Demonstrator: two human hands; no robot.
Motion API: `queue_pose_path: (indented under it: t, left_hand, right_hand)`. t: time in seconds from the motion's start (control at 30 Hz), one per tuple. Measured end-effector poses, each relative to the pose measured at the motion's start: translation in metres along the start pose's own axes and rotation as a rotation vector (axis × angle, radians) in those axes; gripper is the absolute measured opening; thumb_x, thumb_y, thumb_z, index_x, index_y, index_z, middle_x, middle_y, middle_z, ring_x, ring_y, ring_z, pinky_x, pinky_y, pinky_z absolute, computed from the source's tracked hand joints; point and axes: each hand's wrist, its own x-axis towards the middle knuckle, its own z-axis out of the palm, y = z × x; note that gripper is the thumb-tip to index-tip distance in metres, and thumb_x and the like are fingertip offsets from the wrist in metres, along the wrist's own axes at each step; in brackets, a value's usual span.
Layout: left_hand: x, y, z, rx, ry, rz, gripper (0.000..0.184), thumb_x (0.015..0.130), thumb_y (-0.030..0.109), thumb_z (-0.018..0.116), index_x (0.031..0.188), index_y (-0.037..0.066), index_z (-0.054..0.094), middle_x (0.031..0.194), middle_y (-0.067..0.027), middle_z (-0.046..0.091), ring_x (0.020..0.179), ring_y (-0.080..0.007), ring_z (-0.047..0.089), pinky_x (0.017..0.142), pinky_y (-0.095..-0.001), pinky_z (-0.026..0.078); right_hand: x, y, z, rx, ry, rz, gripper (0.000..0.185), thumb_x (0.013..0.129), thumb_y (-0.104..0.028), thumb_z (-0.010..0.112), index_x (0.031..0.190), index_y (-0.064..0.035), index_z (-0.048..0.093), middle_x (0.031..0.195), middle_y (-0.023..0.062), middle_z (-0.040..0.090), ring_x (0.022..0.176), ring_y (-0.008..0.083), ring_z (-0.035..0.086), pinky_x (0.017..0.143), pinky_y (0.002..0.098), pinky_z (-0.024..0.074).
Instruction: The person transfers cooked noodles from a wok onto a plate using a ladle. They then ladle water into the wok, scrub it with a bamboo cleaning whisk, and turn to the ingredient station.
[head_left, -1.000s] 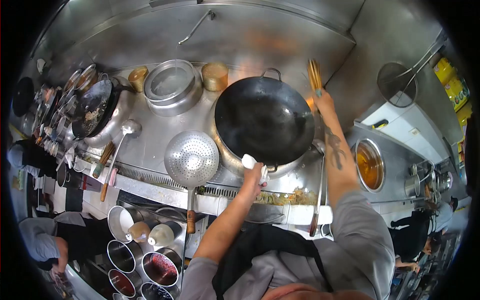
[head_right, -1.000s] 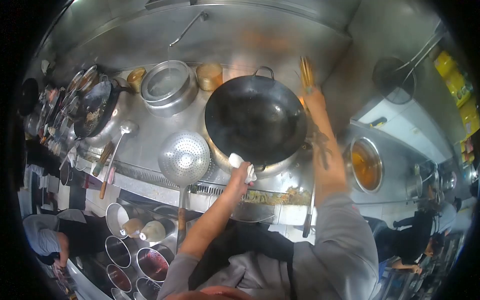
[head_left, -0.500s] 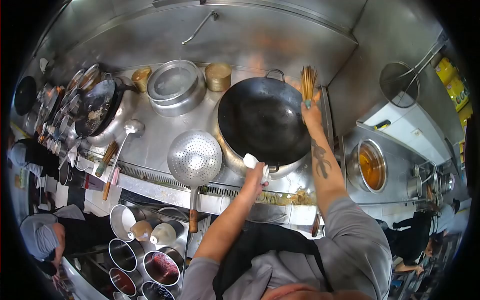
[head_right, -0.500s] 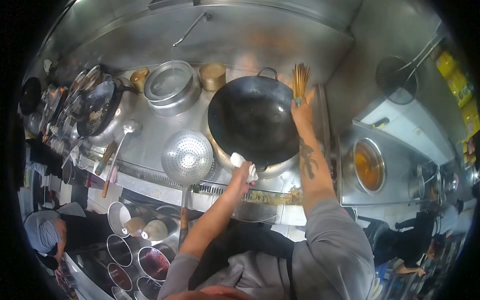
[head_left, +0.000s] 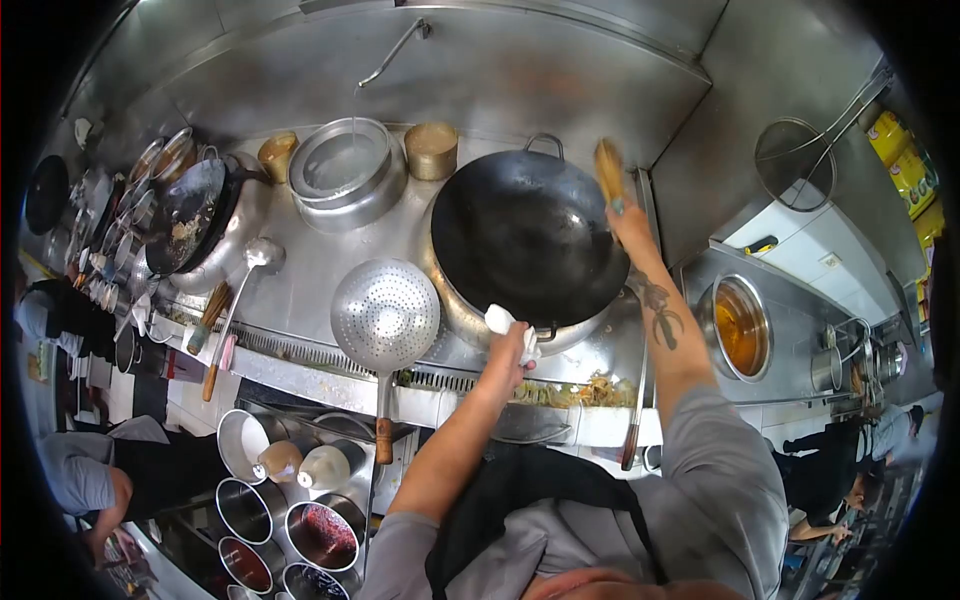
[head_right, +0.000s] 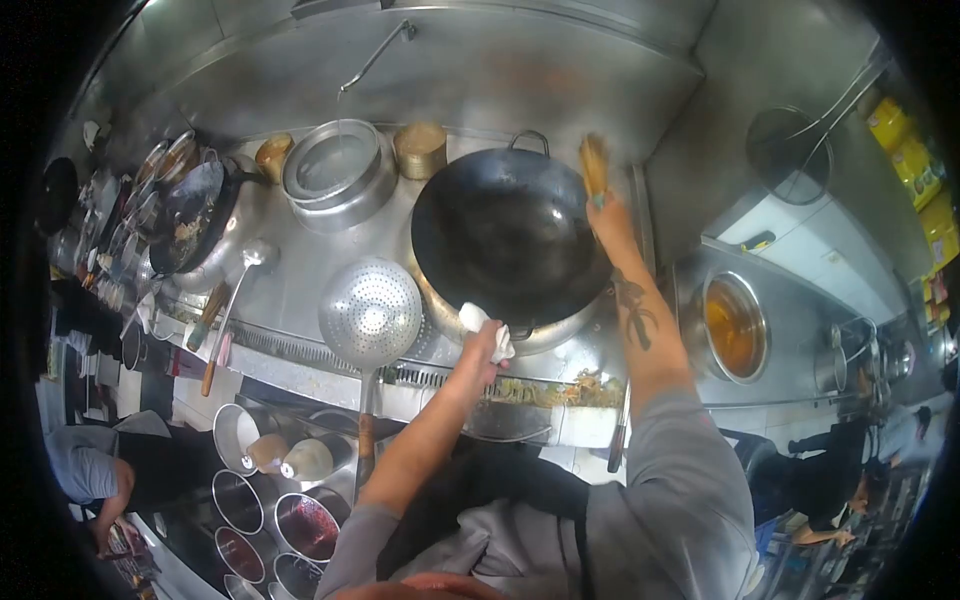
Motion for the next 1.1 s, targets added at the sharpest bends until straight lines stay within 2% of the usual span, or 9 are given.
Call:
queue_pose_path:
  t: [0.1, 0.27, 0.4, 0.5, 0.57, 0.63, 0.8, 0.97, 1.1]
  left_hand:
    - [0.009, -0.005, -0.002, -0.006, 0.026, -0.029, 0.019, 0.088, 0.026, 0.056, 0.095, 0.009, 0.053, 0.071, -0.0049, 0.056, 0.054, -0.0197, 0.056, 0.035, -0.0322, 0.034]
    - [0.006, -0.002, -0.002, 0.015, 0.009, -0.029, 0.020, 0.087, 0.026, 0.057, 0.096, 0.008, 0.052, 0.074, -0.0049, 0.056, 0.054, -0.0197, 0.056, 0.035, -0.0324, 0.034]
    - [0.001, -0.001, -0.001, -0.019, -0.011, -0.012, 0.021, 0.087, 0.026, 0.057, 0.097, 0.008, 0.051, 0.074, -0.0050, 0.056, 0.055, -0.0197, 0.056, 0.036, -0.0323, 0.034]
    - [0.002, -0.001, -0.002, -0.018, 0.004, -0.052, 0.020, 0.088, 0.025, 0.057, 0.098, 0.009, 0.051, 0.076, -0.0046, 0.056, 0.057, -0.0194, 0.056, 0.037, -0.0324, 0.034]
    - [0.005, 0.001, -0.002, -0.021, 0.004, -0.047, 0.020, 0.087, 0.025, 0.058, 0.098, 0.010, 0.050, 0.075, -0.0040, 0.055, 0.057, -0.0187, 0.055, 0.038, -0.0323, 0.034]
    - [0.005, -0.002, -0.003, -0.017, 0.018, -0.048, 0.019, 0.085, 0.025, 0.060, 0.097, 0.014, 0.050, 0.073, -0.0029, 0.055, 0.057, -0.0175, 0.053, 0.038, -0.0321, 0.034]
    - [0.002, -0.002, -0.004, 0.005, 0.010, -0.052, 0.020, 0.086, 0.026, 0.059, 0.098, 0.011, 0.051, 0.074, -0.0034, 0.056, 0.057, -0.0183, 0.055, 0.038, -0.0325, 0.034]
    - [-0.001, -0.005, -0.004, -0.017, 0.019, -0.025, 0.021, 0.087, 0.028, 0.059, 0.097, 0.010, 0.053, 0.074, -0.0036, 0.057, 0.056, -0.0189, 0.056, 0.037, -0.0331, 0.034]
    - [-0.002, -0.003, 0.000, -0.046, 0.012, 0.018, 0.020, 0.088, 0.028, 0.058, 0.097, 0.011, 0.053, 0.073, -0.0035, 0.057, 0.056, -0.0189, 0.056, 0.036, -0.0335, 0.034]
  right_hand:
    - [0.005, -0.010, 0.049, 0.086, 0.045, -0.008, 0.043, 0.084, -0.033, 0.063, 0.115, -0.0035, 0.058, 0.095, 0.0220, 0.068, 0.089, 0.0375, 0.066, 0.075, 0.0460, 0.0524]
    - [-0.104, -0.148, 0.032, 0.171, -0.864, 0.035, 0.032, 0.085, -0.035, 0.067, 0.104, -0.0099, 0.065, 0.080, 0.0101, 0.067, 0.071, 0.0205, 0.066, 0.065, 0.0364, 0.0524]
    - [-0.087, -0.037, 0.007, 0.155, -1.121, -0.396, 0.045, 0.081, -0.038, 0.071, 0.117, -0.0111, 0.065, 0.096, 0.0095, 0.070, 0.086, 0.0212, 0.067, 0.075, 0.0363, 0.0522]
    - [-0.019, 0.001, -0.068, -0.563, -0.439, -0.086, 0.039, 0.084, -0.036, 0.066, 0.112, -0.0095, 0.066, 0.097, 0.0140, 0.070, 0.084, 0.0258, 0.068, 0.073, 0.0382, 0.0527]
    - [0.012, 0.001, -0.077, 0.182, -0.405, 0.177, 0.042, 0.084, -0.041, 0.065, 0.115, -0.0114, 0.065, 0.095, 0.0154, 0.069, 0.077, 0.0255, 0.069, 0.068, 0.0365, 0.0547]
    - [0.022, -0.004, -0.031, -0.010, -0.012, -0.058, 0.042, 0.084, -0.041, 0.065, 0.116, -0.0133, 0.064, 0.093, 0.0153, 0.069, 0.070, 0.0267, 0.069, 0.061, 0.0379, 0.0564]
    - [-0.059, -0.071, 0.092, 0.145, -0.712, -0.104, 0.047, 0.080, -0.038, 0.069, 0.120, -0.0156, 0.060, 0.090, 0.0113, 0.069, 0.070, 0.0258, 0.067, 0.050, 0.0417, 0.0554]
    - [-0.099, -0.028, 0.029, 0.022, -0.881, -0.341, 0.054, 0.080, -0.037, 0.070, 0.126, -0.0115, 0.060, 0.097, 0.0157, 0.069, 0.090, 0.0259, 0.068, 0.081, 0.0392, 0.0523]
    - [-0.002, -0.002, -0.040, -0.441, -0.236, 0.048, 0.040, 0.084, -0.041, 0.065, 0.112, -0.0121, 0.064, 0.102, 0.0173, 0.069, 0.094, 0.0354, 0.067, 0.077, 0.0469, 0.0530]
